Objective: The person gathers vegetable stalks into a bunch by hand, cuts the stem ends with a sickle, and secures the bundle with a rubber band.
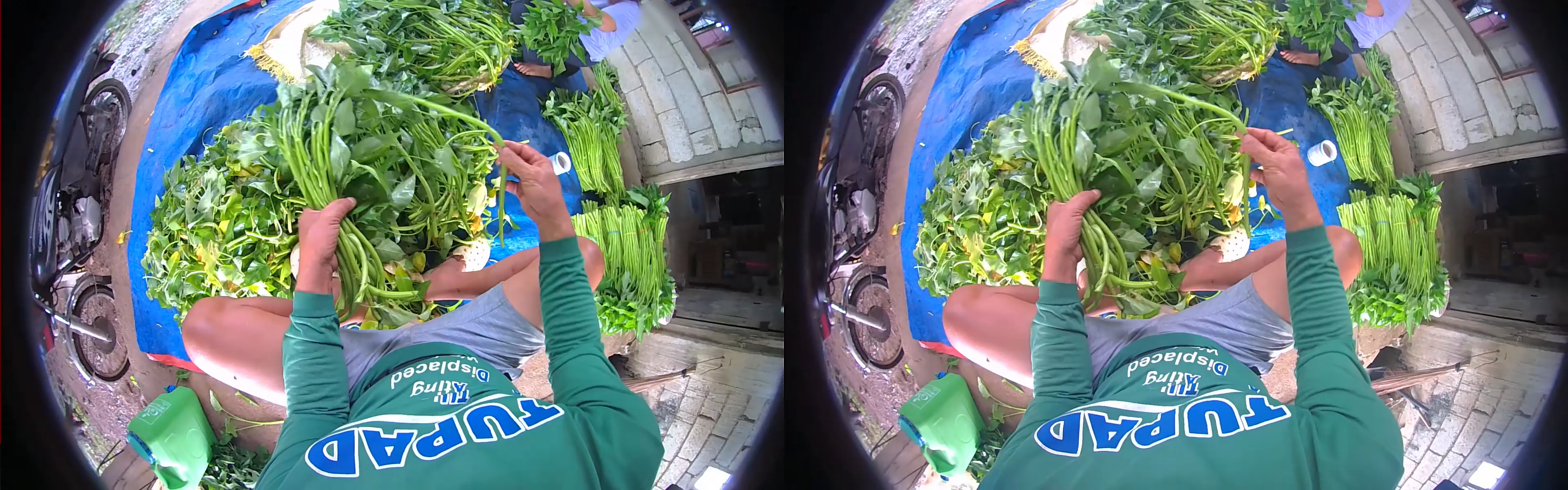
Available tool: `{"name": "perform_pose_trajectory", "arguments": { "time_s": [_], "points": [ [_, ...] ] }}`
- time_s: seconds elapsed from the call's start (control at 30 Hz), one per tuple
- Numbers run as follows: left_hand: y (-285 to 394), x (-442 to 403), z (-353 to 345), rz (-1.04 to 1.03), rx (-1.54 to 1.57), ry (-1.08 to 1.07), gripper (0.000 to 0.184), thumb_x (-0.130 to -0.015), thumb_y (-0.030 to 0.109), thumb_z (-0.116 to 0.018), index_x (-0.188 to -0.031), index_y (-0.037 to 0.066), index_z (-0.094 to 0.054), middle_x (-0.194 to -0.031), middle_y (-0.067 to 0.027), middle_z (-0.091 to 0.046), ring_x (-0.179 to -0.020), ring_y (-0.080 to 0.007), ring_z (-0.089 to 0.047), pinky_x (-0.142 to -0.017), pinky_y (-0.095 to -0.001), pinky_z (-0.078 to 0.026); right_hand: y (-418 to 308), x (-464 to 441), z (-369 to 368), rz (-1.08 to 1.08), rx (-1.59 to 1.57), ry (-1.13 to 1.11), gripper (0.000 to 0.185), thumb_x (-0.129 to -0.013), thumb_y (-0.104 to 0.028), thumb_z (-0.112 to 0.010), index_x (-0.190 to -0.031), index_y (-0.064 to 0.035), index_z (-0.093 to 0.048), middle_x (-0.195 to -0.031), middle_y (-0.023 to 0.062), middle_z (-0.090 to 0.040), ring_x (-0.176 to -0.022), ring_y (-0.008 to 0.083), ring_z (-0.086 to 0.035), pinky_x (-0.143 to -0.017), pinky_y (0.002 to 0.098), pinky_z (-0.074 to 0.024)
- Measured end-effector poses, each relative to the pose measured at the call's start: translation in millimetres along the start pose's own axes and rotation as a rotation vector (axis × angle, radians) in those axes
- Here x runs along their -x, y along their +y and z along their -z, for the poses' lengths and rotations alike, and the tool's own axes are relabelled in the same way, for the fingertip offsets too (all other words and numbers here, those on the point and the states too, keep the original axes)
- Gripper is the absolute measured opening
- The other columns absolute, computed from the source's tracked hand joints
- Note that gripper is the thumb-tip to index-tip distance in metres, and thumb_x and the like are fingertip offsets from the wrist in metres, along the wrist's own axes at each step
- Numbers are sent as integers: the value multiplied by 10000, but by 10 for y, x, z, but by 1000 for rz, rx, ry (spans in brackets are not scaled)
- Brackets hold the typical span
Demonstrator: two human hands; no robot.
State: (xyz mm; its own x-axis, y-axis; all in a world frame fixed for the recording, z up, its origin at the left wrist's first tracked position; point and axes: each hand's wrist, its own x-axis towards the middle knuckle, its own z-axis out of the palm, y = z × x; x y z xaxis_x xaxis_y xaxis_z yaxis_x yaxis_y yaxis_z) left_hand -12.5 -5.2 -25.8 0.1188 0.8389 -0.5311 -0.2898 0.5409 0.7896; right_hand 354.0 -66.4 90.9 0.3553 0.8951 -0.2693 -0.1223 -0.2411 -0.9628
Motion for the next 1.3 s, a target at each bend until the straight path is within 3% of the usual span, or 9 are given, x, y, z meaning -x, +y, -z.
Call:
{"name": "perform_pose_trajectory", "arguments": {
  "time_s": [0.17, 0.27, 0.5, 0.6, 0.67, 0.97, 1.1, 1.2, 1.3],
  "points": [
    [-59, 136, -196, 3, -163, 61, 202, -882, 155, -847, -908, -33, -781, -803, -68, -748, -633, -158, -677, -568, -332, -513, -341, 494, -246, 151, -122, 15, 254, -1006, -84, -756, -1250, -13, -751, -1099, 43, -786, -955, 110, -744, -790, 258, -625],
    [-235, 43, -213, 59, -272, 87, 197, -859, 132, -855, -914, -44, -788, -804, -61, -747, -649, -147, -675, -585, -338, -514, -318, 653, -451, 343, 216, 109, 212, -995, -38, -757, -1202, -5, -781, -1124, 63, -797, -954, 124, -744, -825, 266, -605],
    [-501, -56, -321, -35, -343, 61, 202, -859, 72, -847, -988, -68, -781, -865, -103, -777, -697, -163, -719, -610, -335, -557, 215, 669, -1055, 813, 936, 175, 254, -897, -78, -787, -1147, -36, -793, -954, 151, -727, -902, 338, -696, -818, 435, -568],
    [-419, 75, -426, -25, -275, -1, 201, -865, 80, -835, -994, -64, -781, -861, -91, -770, -693, -157, -716, -603, -337, -555, 730, 707, -1281, 671, 929, -66, 243, -922, -152, -761, -1146, -62, -785, -938, 172, -704, -903, 395, -671, -823, 498, -551],
    [-540, 25, -404, -16, -153, -65, 153, -892, 75, -793, -994, -37, -777, -879, -74, -773, -708, -151, -721, -605, -325, -558, 961, 767, -1348, 523, 943, -152, 281, -932, -130, -779, -1190, -18, -786, -944, 188, -725, -884, 367, -697, -805, 446, -561],
    [-559, 109, -345, 48, 177, -181, 478, -1012, 390, -814, -1290, 19, -700, -1009, -33, -756, -809, -128, -698, -714, -300, -571, 1318, 784, -1332, 346, 603, -162, 322, -1026, -123, -719, -1324, -6, -751, -962, 124, -704, -890, 231, -678, -829, 348, -537],
    [-534, 81, -281, 58, 221, -78, 232, -918, 112, -856, -1097, 3, -757, -930, -46, -750, -731, -149, -695, -636, -314, -561, 1470, 803, -1503, 229, 484, -297, 324, -1042, -161, -707, -1308, 19, -747, -1082, 137, -735, -996, 223, -694, -923, 320, -541],
    [-347, 114, -239, -51, 175, 57, 238, -911, 98, -841, -1099, -21, -755, -909, -74, -756, -701, -162, -701, -627, -321, -576, 1449, 538, -1272, 139, 284, -317, 298, -1019, -186, -719, -1238, 7, -780, -1069, 138, -765, -984, 218, -712, -899, 317, -555],
    [-199, 48, -18, -88, 70, 136, 256, -915, 96, -835, -1117, -35, -750, -957, -88, -769, -740, -173, -717, -654, -328, -592, 1722, -206, -563, 198, 635, 260, 303, -968, -234, -684, -1141, -16, -806, -1046, 214, -794, -986, 328, -758, -914, 396, -587]
  ]
}}
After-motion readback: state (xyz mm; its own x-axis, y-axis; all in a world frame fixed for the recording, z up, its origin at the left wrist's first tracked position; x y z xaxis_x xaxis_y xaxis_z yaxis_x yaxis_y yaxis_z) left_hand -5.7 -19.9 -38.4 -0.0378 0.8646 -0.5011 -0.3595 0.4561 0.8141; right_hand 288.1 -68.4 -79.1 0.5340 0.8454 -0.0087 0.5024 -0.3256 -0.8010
